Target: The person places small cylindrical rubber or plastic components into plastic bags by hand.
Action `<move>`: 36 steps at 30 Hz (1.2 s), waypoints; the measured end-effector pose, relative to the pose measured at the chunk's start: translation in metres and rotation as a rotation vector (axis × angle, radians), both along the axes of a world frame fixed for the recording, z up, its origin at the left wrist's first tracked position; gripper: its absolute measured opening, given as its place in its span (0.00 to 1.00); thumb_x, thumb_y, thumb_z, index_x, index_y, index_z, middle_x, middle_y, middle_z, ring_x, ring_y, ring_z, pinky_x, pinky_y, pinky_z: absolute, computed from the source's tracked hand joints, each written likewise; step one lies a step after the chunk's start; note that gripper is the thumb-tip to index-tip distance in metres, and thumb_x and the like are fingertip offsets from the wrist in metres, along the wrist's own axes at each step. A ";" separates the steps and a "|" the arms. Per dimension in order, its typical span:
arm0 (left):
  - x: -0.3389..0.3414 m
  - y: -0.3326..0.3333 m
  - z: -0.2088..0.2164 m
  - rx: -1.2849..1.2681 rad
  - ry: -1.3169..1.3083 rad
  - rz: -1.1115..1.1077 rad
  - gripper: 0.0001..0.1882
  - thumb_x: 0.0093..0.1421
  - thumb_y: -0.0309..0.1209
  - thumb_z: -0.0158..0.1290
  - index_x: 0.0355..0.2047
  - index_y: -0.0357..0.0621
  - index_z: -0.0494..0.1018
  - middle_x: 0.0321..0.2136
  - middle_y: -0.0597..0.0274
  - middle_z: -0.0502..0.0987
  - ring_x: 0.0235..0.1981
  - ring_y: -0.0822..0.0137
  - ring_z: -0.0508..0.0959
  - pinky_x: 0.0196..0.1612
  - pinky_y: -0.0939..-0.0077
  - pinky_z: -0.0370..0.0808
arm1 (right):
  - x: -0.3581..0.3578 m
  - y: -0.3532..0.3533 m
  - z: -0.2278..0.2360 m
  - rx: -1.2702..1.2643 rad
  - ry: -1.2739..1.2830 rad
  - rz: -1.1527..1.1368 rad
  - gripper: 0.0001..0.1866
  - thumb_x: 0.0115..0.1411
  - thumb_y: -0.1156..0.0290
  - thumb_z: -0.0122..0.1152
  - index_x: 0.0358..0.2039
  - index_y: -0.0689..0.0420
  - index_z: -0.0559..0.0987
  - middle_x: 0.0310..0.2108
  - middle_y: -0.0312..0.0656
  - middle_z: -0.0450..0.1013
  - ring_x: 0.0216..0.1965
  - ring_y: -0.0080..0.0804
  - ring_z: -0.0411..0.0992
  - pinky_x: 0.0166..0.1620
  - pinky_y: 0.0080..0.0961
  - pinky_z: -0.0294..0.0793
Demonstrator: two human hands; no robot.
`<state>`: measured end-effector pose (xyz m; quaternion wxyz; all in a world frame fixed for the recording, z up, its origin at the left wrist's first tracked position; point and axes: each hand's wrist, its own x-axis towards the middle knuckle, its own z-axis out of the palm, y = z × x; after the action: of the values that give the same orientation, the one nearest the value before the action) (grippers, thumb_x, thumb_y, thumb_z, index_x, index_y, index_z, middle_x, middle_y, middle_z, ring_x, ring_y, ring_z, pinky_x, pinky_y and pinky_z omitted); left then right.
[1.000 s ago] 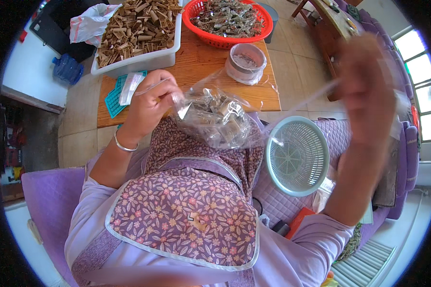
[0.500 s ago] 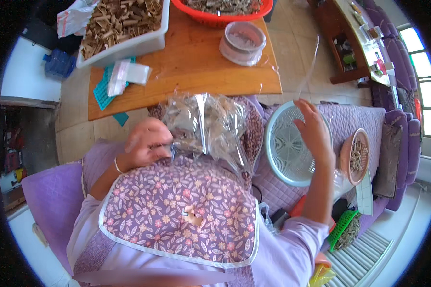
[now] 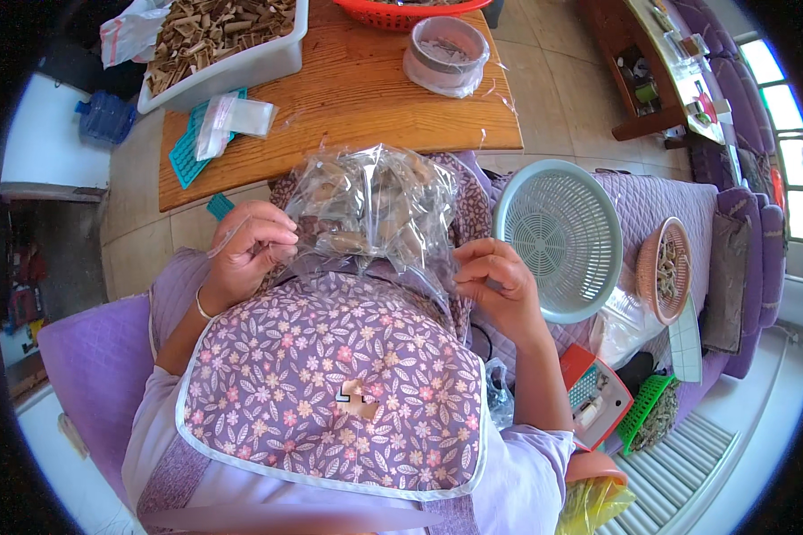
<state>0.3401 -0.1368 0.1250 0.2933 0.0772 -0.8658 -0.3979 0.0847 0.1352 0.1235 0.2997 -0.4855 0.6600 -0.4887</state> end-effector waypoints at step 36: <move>0.016 -0.085 -0.020 0.441 -0.160 0.081 0.07 0.59 0.30 0.64 0.34 0.43 0.77 0.41 0.63 0.74 0.39 0.71 0.76 0.42 0.76 0.74 | -0.027 -0.070 -0.016 -0.111 -0.267 -0.270 0.04 0.60 0.78 0.60 0.36 0.62 0.76 0.42 0.42 0.72 0.44 0.28 0.70 0.48 0.23 0.70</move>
<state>0.3564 -0.2220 0.1052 0.2154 0.2056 -0.7745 -0.5581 0.0581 0.0656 0.1072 0.2889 -0.3391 0.6458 -0.6200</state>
